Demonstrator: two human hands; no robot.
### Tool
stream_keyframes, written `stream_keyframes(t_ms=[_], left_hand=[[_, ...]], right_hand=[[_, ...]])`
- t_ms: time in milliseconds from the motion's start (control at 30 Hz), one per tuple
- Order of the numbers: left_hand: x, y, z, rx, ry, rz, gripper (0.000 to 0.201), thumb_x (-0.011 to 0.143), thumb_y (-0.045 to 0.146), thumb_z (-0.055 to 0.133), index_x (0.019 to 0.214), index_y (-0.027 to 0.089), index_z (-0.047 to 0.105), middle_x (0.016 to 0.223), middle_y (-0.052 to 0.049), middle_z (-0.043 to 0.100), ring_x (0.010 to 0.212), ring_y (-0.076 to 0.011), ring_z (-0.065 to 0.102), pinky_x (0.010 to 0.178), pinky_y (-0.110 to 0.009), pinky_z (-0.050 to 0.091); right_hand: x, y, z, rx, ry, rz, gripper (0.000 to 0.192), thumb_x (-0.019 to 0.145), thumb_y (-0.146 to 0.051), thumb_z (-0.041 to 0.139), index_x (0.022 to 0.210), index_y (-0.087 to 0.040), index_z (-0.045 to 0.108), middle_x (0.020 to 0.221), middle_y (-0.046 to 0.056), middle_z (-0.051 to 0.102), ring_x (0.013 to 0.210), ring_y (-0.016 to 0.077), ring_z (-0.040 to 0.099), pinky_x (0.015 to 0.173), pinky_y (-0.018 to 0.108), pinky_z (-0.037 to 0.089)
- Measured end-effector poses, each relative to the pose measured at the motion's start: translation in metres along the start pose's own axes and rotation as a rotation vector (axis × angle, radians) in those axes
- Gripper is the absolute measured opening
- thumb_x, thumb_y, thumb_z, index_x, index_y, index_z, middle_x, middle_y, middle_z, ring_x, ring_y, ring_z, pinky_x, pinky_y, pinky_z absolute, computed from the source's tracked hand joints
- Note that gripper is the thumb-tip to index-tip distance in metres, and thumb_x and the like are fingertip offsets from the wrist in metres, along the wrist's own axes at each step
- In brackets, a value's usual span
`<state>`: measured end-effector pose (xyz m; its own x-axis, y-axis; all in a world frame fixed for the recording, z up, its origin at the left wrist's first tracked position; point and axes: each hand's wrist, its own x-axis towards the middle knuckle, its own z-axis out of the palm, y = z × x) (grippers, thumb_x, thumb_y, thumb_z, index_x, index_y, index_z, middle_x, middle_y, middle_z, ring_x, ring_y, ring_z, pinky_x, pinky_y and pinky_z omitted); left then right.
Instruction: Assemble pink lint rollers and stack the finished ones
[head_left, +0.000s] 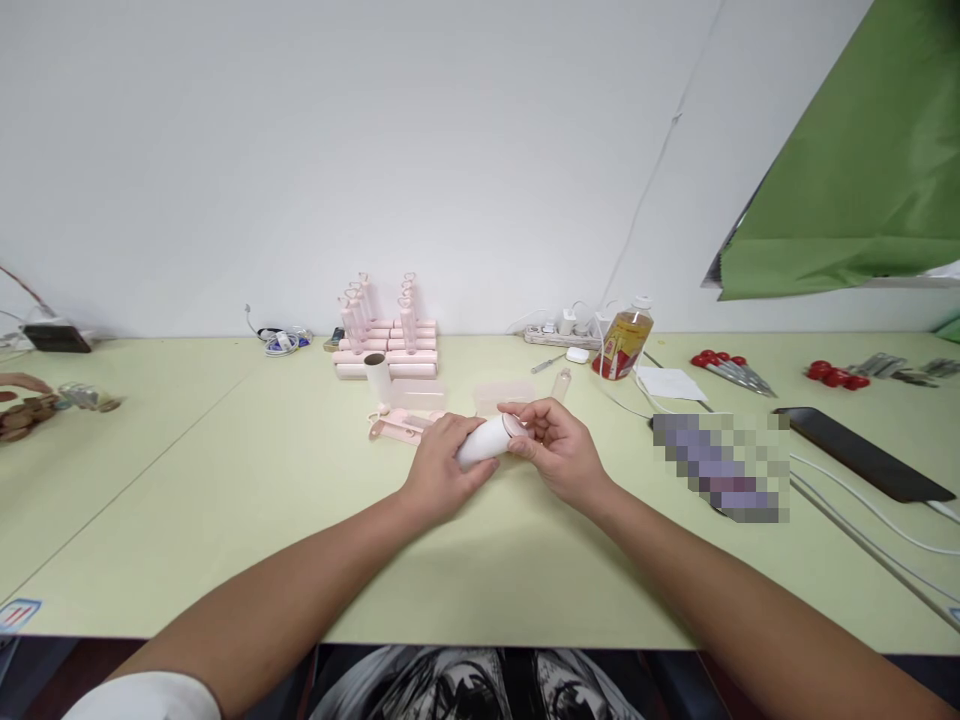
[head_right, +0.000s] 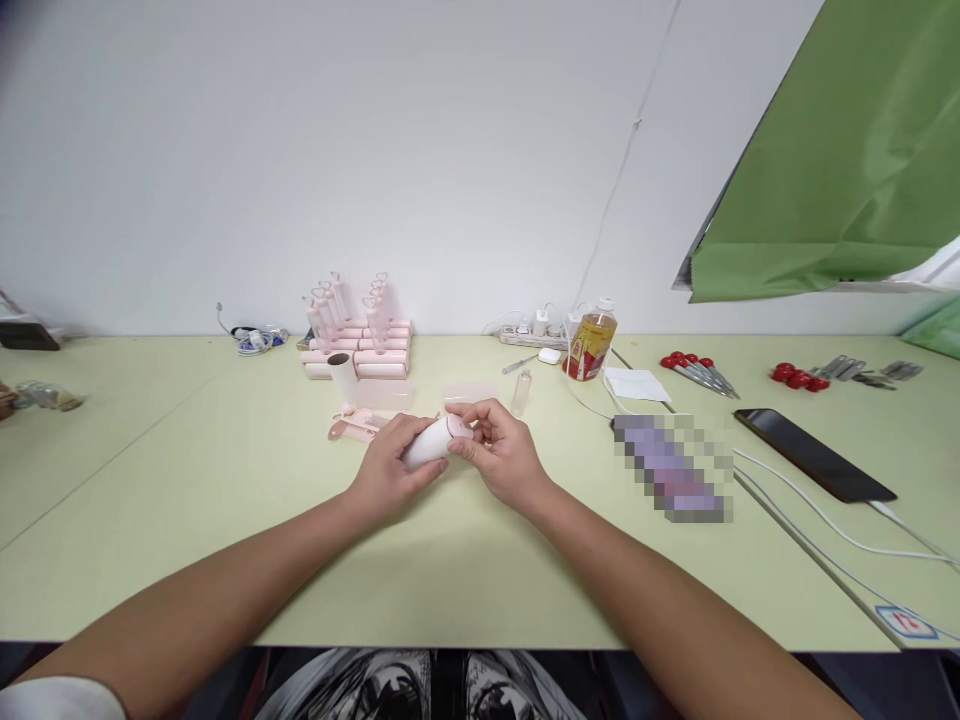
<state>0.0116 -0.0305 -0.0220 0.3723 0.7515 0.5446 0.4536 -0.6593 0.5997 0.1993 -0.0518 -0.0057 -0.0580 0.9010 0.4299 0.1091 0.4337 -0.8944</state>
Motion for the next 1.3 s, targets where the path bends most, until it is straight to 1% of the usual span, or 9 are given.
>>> stream_keyframes(t_ms=[300, 433, 533, 600, 667, 767, 900, 1100, 1300], left_hand=[[0.000, 0.002, 0.000, -0.013, -0.003, 0.019, 0.032, 0.076, 0.033, 0.070, 0.105, 0.024, 0.062, 0.089, -0.003, 0.062, 0.086, -0.0210, 0.058, 0.075, -0.035, 0.046], [-0.003, 0.007, -0.004, -0.041, -0.041, -0.005, 0.050, 0.074, 0.032, 0.068, 0.121, 0.024, 0.054, 0.097, -0.003, 0.065, 0.085, -0.0200, 0.060, 0.074, -0.033, 0.047], [-0.005, 0.012, -0.008, -0.094, -0.109, -0.032, 0.065, 0.076, 0.032, 0.065, 0.136, 0.025, 0.042, 0.112, -0.005, 0.064, 0.086, -0.0184, 0.060, 0.075, -0.031, 0.048], [-0.006, 0.013, -0.010, -0.120, -0.143, -0.054, 0.063, 0.075, 0.034, 0.066, 0.133, 0.025, 0.044, 0.114, -0.005, 0.063, 0.087, -0.0181, 0.060, 0.075, -0.030, 0.048], [-0.006, 0.012, -0.010, -0.159, -0.148, -0.112, 0.060, 0.073, 0.035, 0.068, 0.128, 0.025, 0.046, 0.102, -0.004, 0.064, 0.081, -0.0171, 0.059, 0.070, -0.029, 0.047], [-0.005, 0.009, -0.008, -0.286, -0.118, -0.231, 0.058, 0.072, 0.036, 0.069, 0.122, 0.025, 0.043, 0.080, 0.002, 0.059, 0.065, -0.0135, 0.053, 0.058, -0.025, 0.042], [-0.003, 0.005, -0.005, -0.526, -0.050, -0.323, 0.048, 0.077, 0.039, 0.067, 0.113, 0.025, 0.039, 0.077, 0.004, 0.056, 0.061, -0.0111, 0.051, 0.055, -0.022, 0.041], [0.000, 0.002, -0.001, -0.698, 0.027, -0.397, 0.044, 0.078, 0.041, 0.066, 0.108, 0.025, 0.038, 0.079, 0.004, 0.058, 0.060, -0.0106, 0.053, 0.056, -0.022, 0.044], [0.001, -0.002, 0.000, -0.706, 0.093, -0.357, 0.042, 0.079, 0.044, 0.064, 0.108, 0.025, 0.039, 0.071, 0.005, 0.057, 0.057, -0.0107, 0.051, 0.053, -0.021, 0.040]], right_hand=[[-0.003, 0.006, 0.005, -0.040, 0.007, -0.044, 0.032, 0.078, -0.048, 0.069, 0.080, -0.022, 0.051, 0.124, 0.015, 0.065, 0.090, 0.0202, 0.066, 0.072, 0.033, 0.053], [-0.003, 0.003, 0.000, -0.102, -0.132, -0.046, 0.029, 0.087, -0.050, 0.057, 0.094, -0.022, 0.056, 0.129, 0.013, 0.062, 0.079, 0.0174, 0.067, 0.065, 0.031, 0.053], [0.006, -0.004, -0.014, -0.322, -0.184, -0.157, 0.032, 0.093, -0.047, 0.046, 0.103, -0.022, 0.063, 0.118, 0.010, 0.068, 0.089, 0.0202, 0.067, 0.076, 0.032, 0.053], [0.015, -0.006, -0.026, -0.561, -0.053, -0.181, 0.032, 0.094, -0.041, 0.043, 0.103, -0.020, 0.066, 0.105, 0.009, 0.072, 0.092, 0.0220, 0.067, 0.081, 0.033, 0.050], [0.025, -0.005, -0.035, -0.812, 0.015, -0.072, 0.031, 0.093, -0.034, 0.044, 0.105, -0.018, 0.067, 0.099, 0.009, 0.072, 0.090, 0.0233, 0.065, 0.080, 0.033, 0.047], [0.034, 0.000, -0.036, -1.069, -0.095, 0.123, 0.030, 0.091, -0.032, 0.046, 0.106, -0.017, 0.067, 0.102, 0.010, 0.072, 0.095, 0.0258, 0.062, 0.077, 0.032, 0.042], [0.034, 0.005, -0.020, -1.189, -0.217, 0.266, 0.032, 0.090, -0.040, 0.047, 0.100, -0.018, 0.068, 0.097, 0.010, 0.071, 0.092, 0.0263, 0.059, 0.068, 0.030, 0.036], [0.032, 0.009, -0.006, -1.243, -0.331, 0.310, 0.044, 0.095, -0.045, 0.037, 0.083, -0.019, 0.070, 0.092, 0.011, 0.070, 0.088, 0.0259, 0.055, 0.065, 0.030, 0.031], [0.032, 0.016, -0.009, -1.219, -0.379, 0.266, 0.051, 0.098, -0.045, 0.031, 0.089, -0.018, 0.074, 0.097, 0.012, 0.066, 0.086, 0.0228, 0.057, 0.073, 0.031, 0.034]])
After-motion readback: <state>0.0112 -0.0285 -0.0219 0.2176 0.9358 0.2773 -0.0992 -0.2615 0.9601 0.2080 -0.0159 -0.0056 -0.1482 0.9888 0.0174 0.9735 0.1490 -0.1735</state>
